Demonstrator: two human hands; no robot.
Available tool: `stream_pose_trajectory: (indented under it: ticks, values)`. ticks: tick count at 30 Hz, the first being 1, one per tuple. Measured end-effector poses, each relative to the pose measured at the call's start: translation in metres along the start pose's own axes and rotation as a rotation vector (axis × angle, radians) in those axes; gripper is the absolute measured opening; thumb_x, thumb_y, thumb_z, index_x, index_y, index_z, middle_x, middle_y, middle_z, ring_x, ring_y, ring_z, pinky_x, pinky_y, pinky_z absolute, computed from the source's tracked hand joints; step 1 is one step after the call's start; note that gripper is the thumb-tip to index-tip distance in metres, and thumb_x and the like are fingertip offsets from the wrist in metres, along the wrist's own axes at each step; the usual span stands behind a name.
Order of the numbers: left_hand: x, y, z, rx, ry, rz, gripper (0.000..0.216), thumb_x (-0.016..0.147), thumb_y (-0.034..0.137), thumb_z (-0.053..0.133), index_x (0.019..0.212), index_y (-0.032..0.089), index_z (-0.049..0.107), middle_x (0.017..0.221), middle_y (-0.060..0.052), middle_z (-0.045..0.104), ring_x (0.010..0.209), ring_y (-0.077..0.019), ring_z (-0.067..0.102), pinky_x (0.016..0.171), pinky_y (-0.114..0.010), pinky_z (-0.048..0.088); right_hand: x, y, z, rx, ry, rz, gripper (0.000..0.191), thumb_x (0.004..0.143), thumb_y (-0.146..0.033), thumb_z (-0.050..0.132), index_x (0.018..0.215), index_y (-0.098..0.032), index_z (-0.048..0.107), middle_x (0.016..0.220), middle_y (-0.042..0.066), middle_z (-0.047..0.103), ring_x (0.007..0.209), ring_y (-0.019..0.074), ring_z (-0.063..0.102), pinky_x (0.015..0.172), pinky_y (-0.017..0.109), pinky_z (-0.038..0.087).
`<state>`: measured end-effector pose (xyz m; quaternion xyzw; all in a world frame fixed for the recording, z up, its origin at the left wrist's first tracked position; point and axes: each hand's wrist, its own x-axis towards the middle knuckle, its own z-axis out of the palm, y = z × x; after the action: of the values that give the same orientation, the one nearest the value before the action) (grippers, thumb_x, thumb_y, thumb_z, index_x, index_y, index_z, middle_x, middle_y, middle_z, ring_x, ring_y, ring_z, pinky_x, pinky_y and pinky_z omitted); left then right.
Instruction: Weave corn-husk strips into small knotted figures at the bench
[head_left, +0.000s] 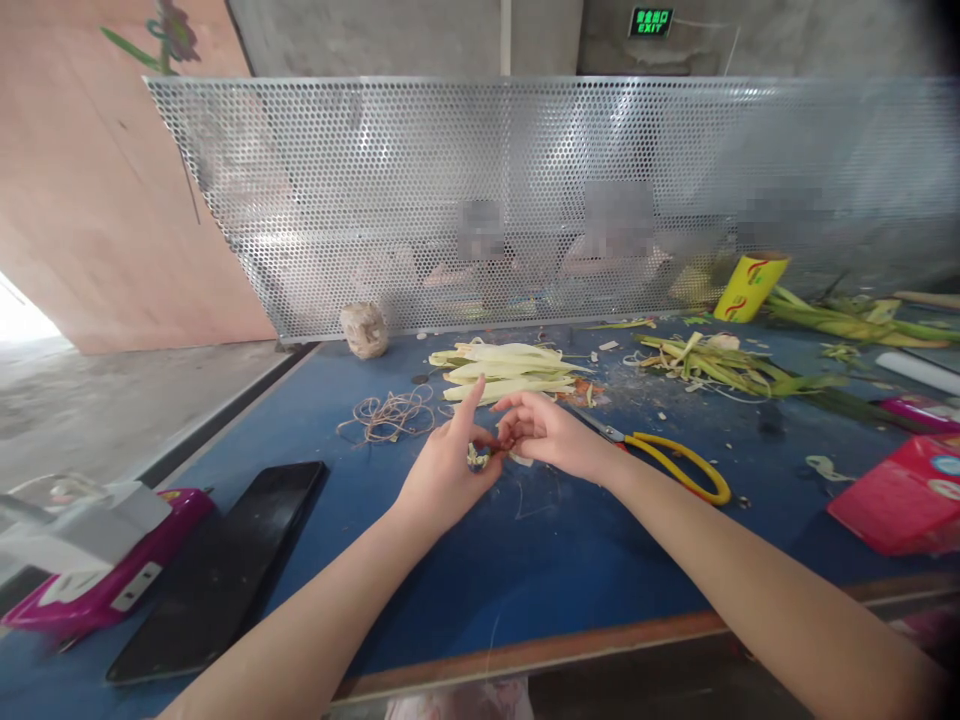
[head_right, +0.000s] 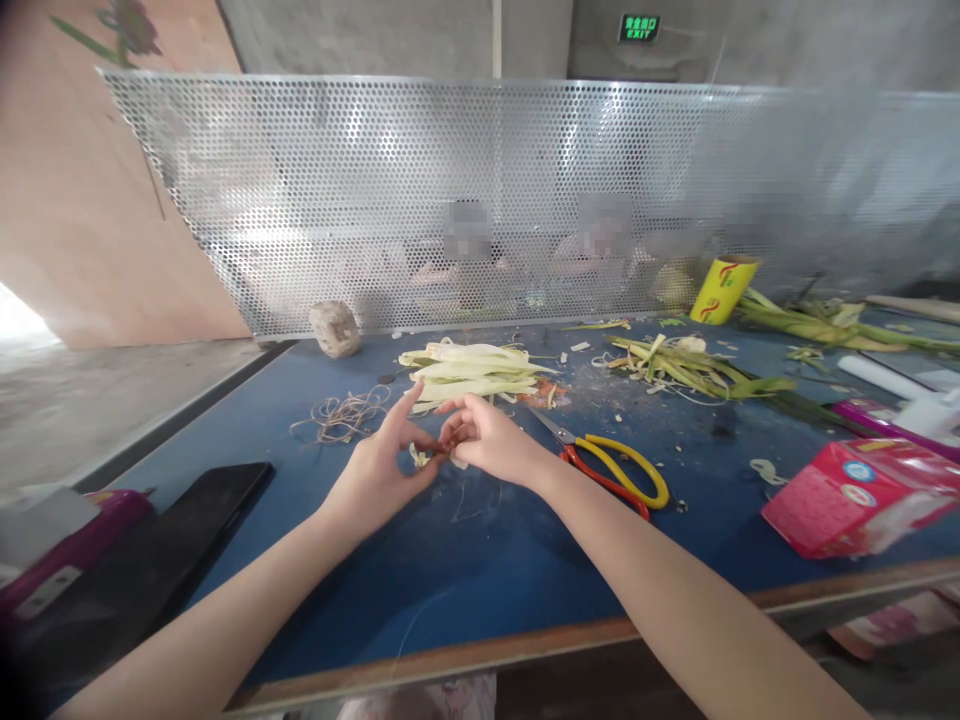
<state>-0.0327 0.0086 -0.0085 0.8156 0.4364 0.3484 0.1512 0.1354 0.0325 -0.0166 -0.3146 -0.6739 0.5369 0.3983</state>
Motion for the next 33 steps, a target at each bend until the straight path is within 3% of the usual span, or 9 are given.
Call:
stream_pose_trajectory:
  ticks: [5,15,17,20,22,23,26,28,33]
  values:
    - [0.0,0.001,0.004,-0.015,0.089,-0.05,0.074,0.069,0.013,0.056,0.135,0.019,0.022,0.077,0.001,0.067,0.076,-0.0146,0.062,0.077,-0.031,0.047,0.0,0.001,0.003,0.003,0.037,-0.001,0.043,0.063,-0.004,0.052,0.101,-0.02,0.042,0.085,0.001,0.054,0.08,0.0138,0.057,0.073,0.03,0.045]
    - [0.002,0.0,-0.003,-0.101,0.145,-0.156,0.071,0.068,0.011,0.056,0.132,0.019,0.028,0.072,0.004,0.068,0.075,-0.0136,0.062,0.075,-0.028,0.047,-0.001,-0.004,0.006,-0.039,0.103,-0.002,0.052,0.07,-0.01,0.057,0.118,-0.022,0.041,0.104,0.006,0.057,0.082,0.0135,0.056,0.07,0.029,0.047]
    - [0.003,-0.001,-0.004,-0.104,0.163,-0.159,0.068,0.069,0.012,0.057,0.131,0.019,0.029,0.073,0.004,0.068,0.076,-0.0136,0.062,0.075,-0.028,0.047,0.001,-0.003,0.006,-0.058,0.162,0.052,0.048,0.072,-0.015,0.058,0.117,-0.021,0.044,0.106,0.007,0.057,0.076,0.0122,0.056,0.066,0.028,0.047]
    - [0.002,0.001,-0.006,-0.085,0.211,-0.125,0.065,0.071,0.014,0.057,0.13,0.019,0.031,0.074,0.004,0.068,0.076,-0.0129,0.062,0.076,-0.028,0.046,0.004,-0.002,0.002,-0.022,0.358,0.17,0.033,0.076,-0.021,0.057,0.109,-0.019,0.053,0.111,0.008,0.054,0.064,0.0089,0.053,0.055,0.024,0.044]
    - [0.002,0.003,-0.007,-0.064,0.236,-0.078,0.063,0.072,0.014,0.057,0.13,0.019,0.031,0.075,0.004,0.068,0.079,-0.0122,0.061,0.077,-0.026,0.046,0.005,-0.001,-0.002,0.092,0.395,0.217,0.022,0.079,-0.026,0.056,0.099,-0.018,0.059,0.105,0.006,0.057,0.06,0.0074,0.051,0.048,0.02,0.04]
    - [0.001,0.004,-0.008,-0.054,0.238,-0.053,0.063,0.072,0.014,0.056,0.129,0.019,0.03,0.075,0.004,0.068,0.079,-0.0118,0.061,0.077,-0.026,0.045,0.005,-0.002,-0.004,0.172,0.35,0.236,0.019,0.081,-0.028,0.054,0.094,-0.017,0.062,0.096,0.006,0.06,0.058,0.0071,0.05,0.046,0.019,0.038]
    - [0.0,0.005,-0.008,-0.025,0.207,-0.022,0.061,0.073,0.013,0.055,0.129,0.02,0.031,0.075,0.005,0.067,0.07,-0.0105,0.058,0.071,-0.024,0.046,0.004,-0.003,-0.008,0.432,0.153,0.347,0.027,0.086,-0.034,0.047,0.085,-0.015,0.066,0.069,0.003,0.059,0.051,0.0073,0.049,0.044,0.019,0.037]
    - [0.0,0.005,-0.007,-0.031,0.186,-0.043,0.061,0.073,0.013,0.055,0.128,0.021,0.031,0.074,0.005,0.066,0.061,-0.0096,0.054,0.065,-0.023,0.046,0.005,-0.003,-0.008,0.54,0.128,0.425,0.032,0.089,-0.034,0.041,0.081,-0.014,0.065,0.06,0.002,0.057,0.049,0.0082,0.049,0.047,0.02,0.039]
    - [0.001,0.003,-0.005,-0.1,0.169,-0.113,0.06,0.072,0.014,0.056,0.126,0.02,0.033,0.074,0.004,0.066,0.056,-0.0095,0.051,0.062,-0.024,0.046,0.005,-0.002,-0.003,0.531,0.163,0.44,0.01,0.077,-0.016,0.054,0.074,-0.013,0.063,0.054,-0.001,0.056,0.046,0.0062,0.046,0.048,0.019,0.037]
